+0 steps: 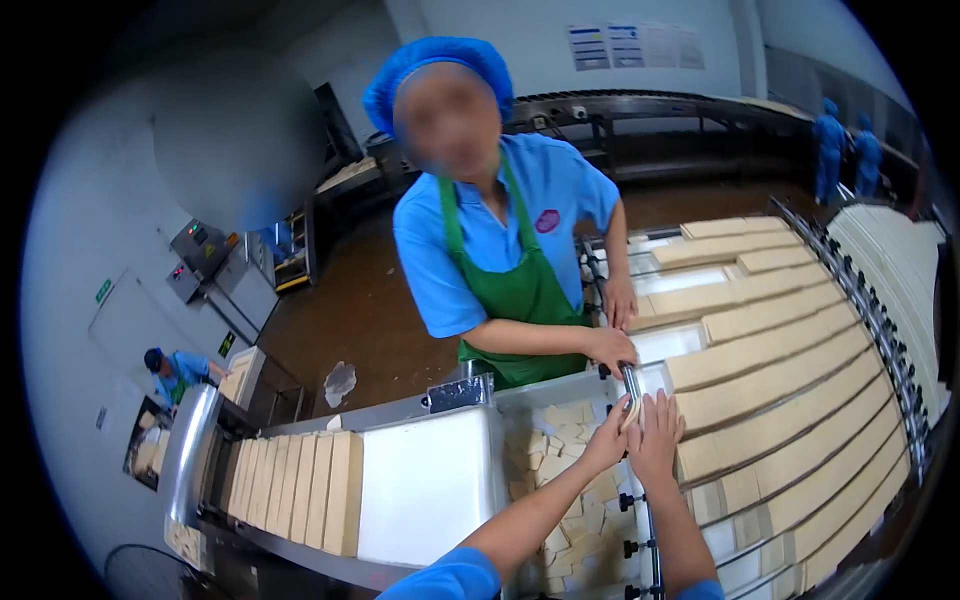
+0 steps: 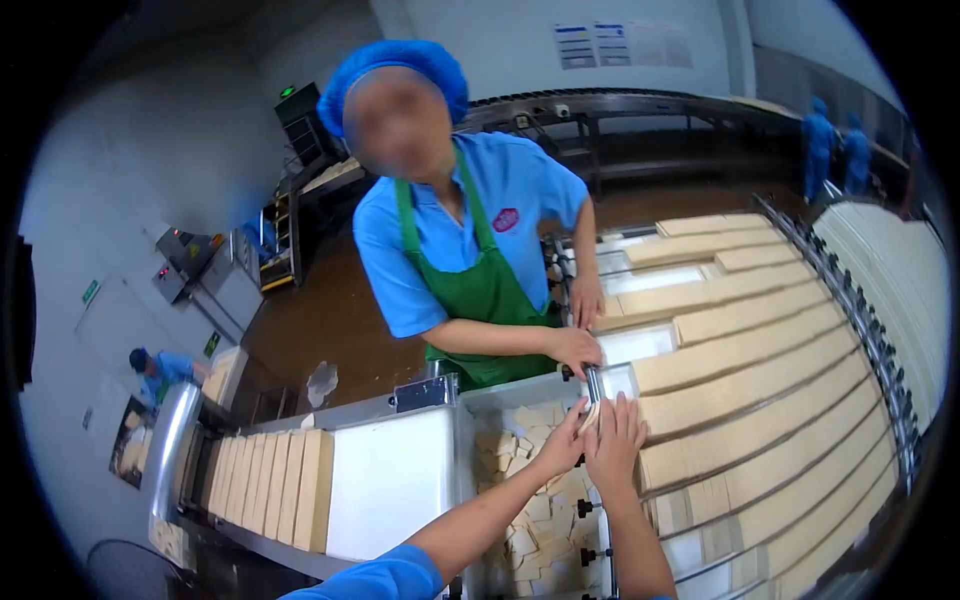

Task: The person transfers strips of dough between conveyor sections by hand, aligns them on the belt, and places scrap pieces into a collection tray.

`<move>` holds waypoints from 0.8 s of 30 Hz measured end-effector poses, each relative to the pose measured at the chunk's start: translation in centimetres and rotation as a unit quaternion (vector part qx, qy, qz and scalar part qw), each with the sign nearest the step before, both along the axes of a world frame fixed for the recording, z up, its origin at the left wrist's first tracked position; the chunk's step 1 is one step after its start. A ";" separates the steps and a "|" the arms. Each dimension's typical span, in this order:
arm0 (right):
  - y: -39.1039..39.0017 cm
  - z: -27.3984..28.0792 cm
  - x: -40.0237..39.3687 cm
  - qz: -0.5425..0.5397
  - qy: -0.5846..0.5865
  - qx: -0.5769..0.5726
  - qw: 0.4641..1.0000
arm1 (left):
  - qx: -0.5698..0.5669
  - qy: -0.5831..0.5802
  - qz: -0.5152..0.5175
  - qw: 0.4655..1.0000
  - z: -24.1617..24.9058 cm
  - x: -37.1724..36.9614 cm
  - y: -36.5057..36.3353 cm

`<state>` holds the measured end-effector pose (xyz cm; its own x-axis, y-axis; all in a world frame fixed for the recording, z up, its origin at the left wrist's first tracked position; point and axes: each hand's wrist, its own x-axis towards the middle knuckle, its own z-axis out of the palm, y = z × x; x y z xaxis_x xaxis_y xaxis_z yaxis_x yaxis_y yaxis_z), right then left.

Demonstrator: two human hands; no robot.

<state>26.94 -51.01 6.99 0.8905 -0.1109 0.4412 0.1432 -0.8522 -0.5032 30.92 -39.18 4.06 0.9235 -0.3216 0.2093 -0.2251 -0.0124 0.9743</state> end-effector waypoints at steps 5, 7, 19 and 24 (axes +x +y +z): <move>0.3 -1.6 0.3 -0.050 -0.063 -0.122 0.989 | 0.100 0.048 0.055 0.992 1.0 -2.1 3.5; 0.3 -1.9 0.3 -0.050 -0.054 -0.131 0.989 | 0.096 0.071 0.104 0.987 -0.1 -4.1 5.2; 0.5 -2.3 0.2 -0.059 -0.068 -0.094 0.992 | 0.405 -0.115 0.095 0.902 -4.3 -23.3 17.6; 0.6 -2.5 0.2 -0.061 -0.073 -0.106 0.990 | 0.519 -0.220 0.080 0.822 -6.8 -27.4 19.8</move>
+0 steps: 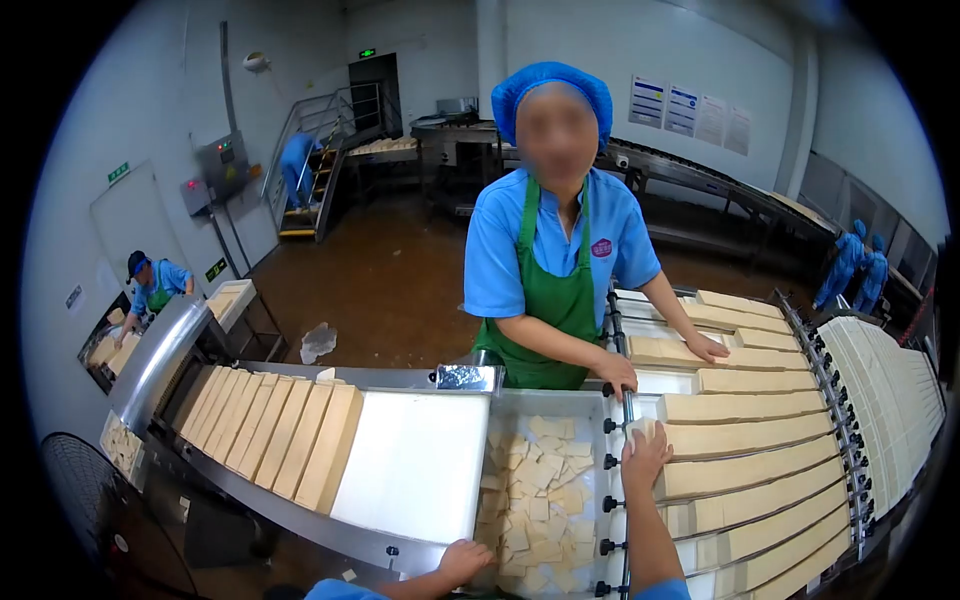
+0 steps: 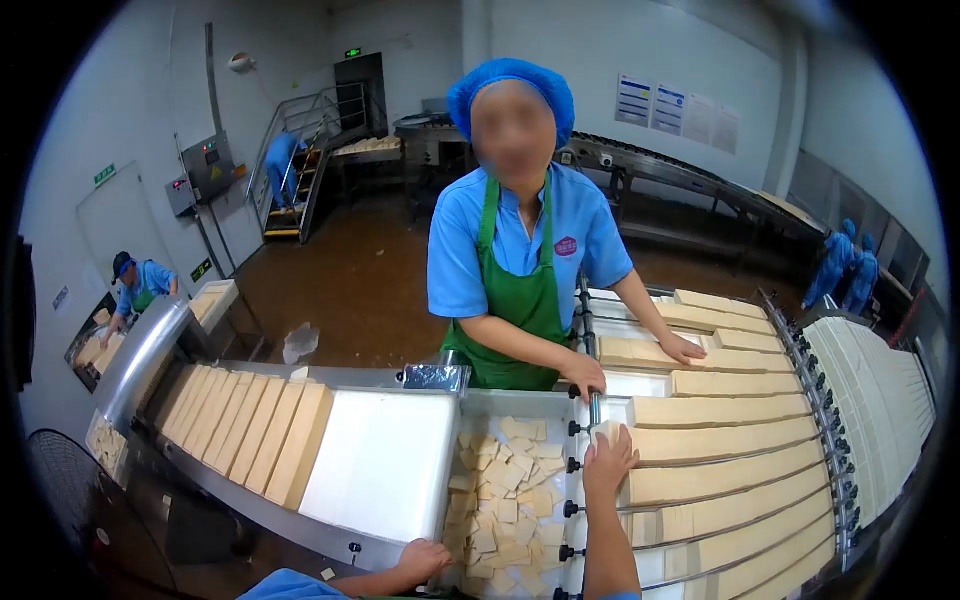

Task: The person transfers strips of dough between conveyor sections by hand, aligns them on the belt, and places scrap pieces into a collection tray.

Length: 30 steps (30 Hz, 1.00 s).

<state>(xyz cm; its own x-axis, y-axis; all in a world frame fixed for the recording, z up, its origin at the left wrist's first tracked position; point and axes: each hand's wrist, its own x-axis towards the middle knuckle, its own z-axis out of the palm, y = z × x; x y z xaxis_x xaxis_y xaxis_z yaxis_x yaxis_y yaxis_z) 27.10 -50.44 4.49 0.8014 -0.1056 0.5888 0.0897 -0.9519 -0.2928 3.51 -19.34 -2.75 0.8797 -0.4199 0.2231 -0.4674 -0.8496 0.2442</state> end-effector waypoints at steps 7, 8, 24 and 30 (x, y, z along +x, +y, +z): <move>0.1 -0.2 0.0 -0.005 0.004 -0.002 1.000 | -0.025 -0.033 -0.024 0.999 0.0 0.3 -0.1; 0.1 -0.3 0.1 -0.007 0.002 -0.005 1.000 | -0.029 -0.034 -0.023 0.999 -0.1 0.4 -0.2; -0.1 -1.4 0.8 -0.021 -0.012 -0.033 0.999 | 0.057 0.013 -0.080 0.995 -0.6 0.2 0.3; 0.3 -1.0 0.7 -0.022 0.008 -0.007 1.000 | 0.058 0.008 -0.092 0.994 -0.2 0.3 0.6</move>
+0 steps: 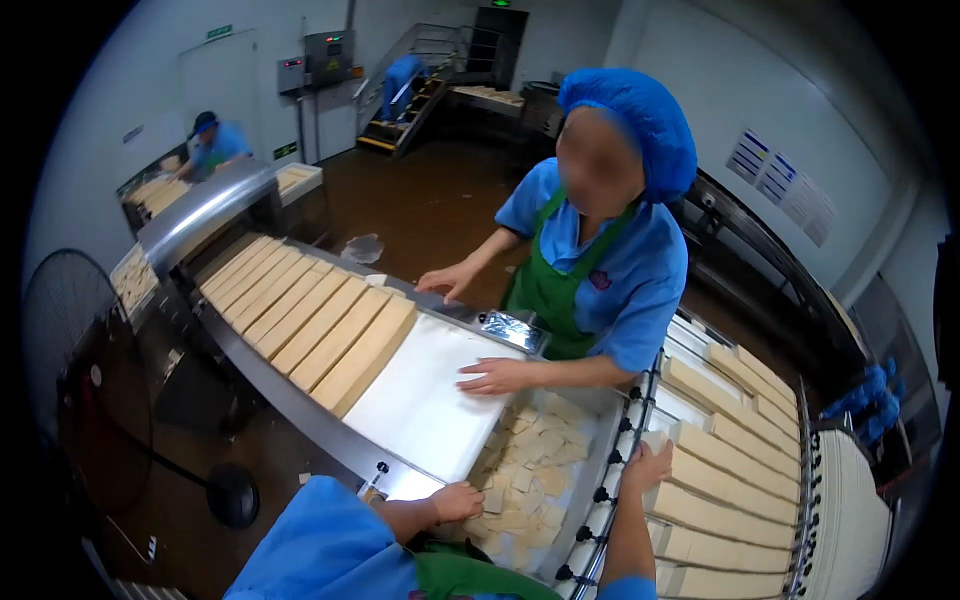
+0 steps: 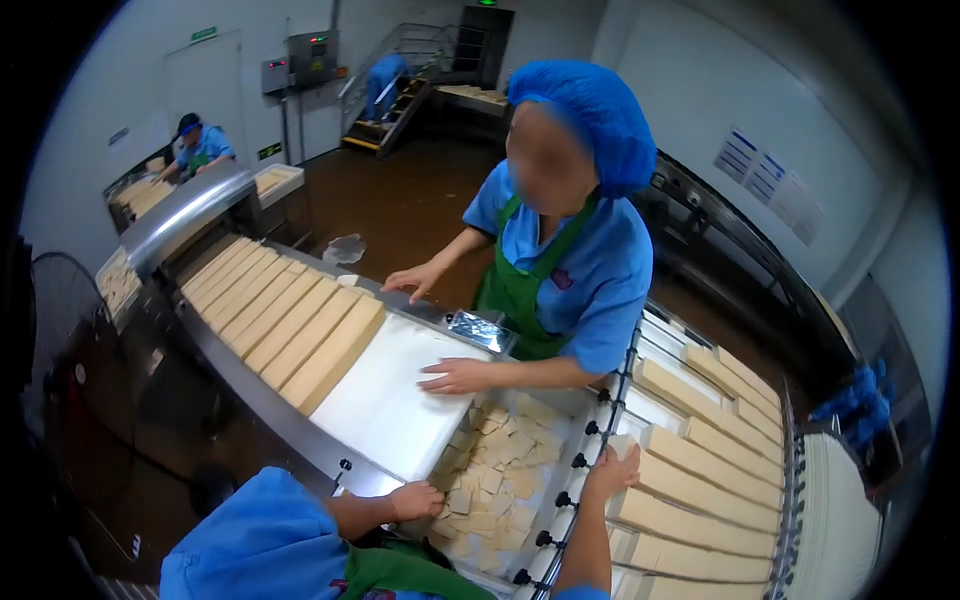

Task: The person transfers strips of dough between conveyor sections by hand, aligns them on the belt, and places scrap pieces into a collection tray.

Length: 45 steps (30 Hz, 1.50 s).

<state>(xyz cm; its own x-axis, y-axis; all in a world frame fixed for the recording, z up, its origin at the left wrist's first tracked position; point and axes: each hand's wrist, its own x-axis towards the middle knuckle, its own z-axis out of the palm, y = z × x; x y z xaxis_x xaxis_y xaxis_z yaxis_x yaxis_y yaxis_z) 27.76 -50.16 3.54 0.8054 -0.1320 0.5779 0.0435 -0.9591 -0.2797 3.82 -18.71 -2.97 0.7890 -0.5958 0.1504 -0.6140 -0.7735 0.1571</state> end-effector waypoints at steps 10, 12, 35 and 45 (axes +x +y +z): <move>-0.2 -0.4 0.4 -0.067 0.014 -0.050 0.996 | -0.076 -0.111 -0.043 0.990 -1.0 1.9 -1.9; 0.1 0.0 0.2 -0.069 0.010 -0.047 0.996 | -0.132 -0.152 -0.016 0.979 4.5 3.0 -4.5; 0.5 1.9 0.1 -0.198 0.169 -0.104 0.960 | -0.404 0.164 0.224 0.872 10.2 1.0 2.9; 2.0 0.4 -0.5 0.027 -0.050 -0.110 0.992 | -0.241 0.068 0.715 0.653 3.7 -5.5 23.7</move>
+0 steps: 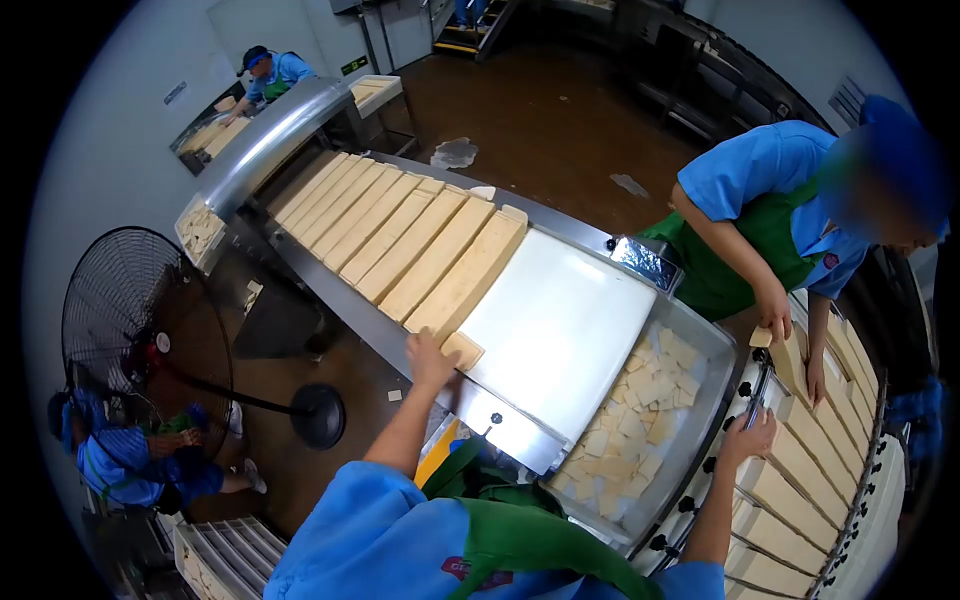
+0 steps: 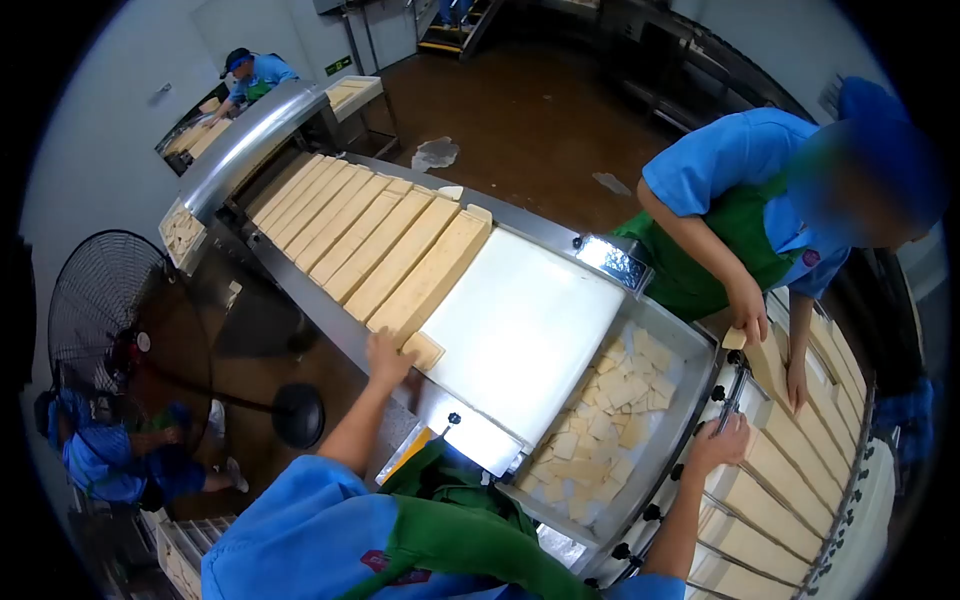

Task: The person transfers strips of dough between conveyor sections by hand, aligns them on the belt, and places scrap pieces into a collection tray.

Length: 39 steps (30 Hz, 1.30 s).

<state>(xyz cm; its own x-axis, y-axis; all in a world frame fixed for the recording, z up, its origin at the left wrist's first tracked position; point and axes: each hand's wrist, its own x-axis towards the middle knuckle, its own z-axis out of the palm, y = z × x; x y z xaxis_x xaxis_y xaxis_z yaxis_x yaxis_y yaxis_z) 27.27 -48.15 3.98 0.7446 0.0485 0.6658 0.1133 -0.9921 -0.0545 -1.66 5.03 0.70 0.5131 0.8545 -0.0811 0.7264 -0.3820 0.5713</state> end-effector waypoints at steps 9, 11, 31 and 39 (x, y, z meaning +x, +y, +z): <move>26.1 -2.6 -5.1 0.250 0.221 0.069 0.940 | -0.032 -0.046 0.017 0.998 -1.7 0.2 5.3; 32.4 -3.7 -5.6 0.254 0.232 0.038 0.938 | -0.065 -0.078 0.005 0.995 -0.7 0.4 5.4; 59.0 0.6 0.1 0.145 0.500 0.007 0.854 | -0.086 0.105 -0.209 0.969 -1.2 1.8 6.4; 43.2 3.6 -1.6 -0.066 0.492 0.129 0.858 | -0.078 -0.007 -0.334 0.939 -1.4 4.9 3.0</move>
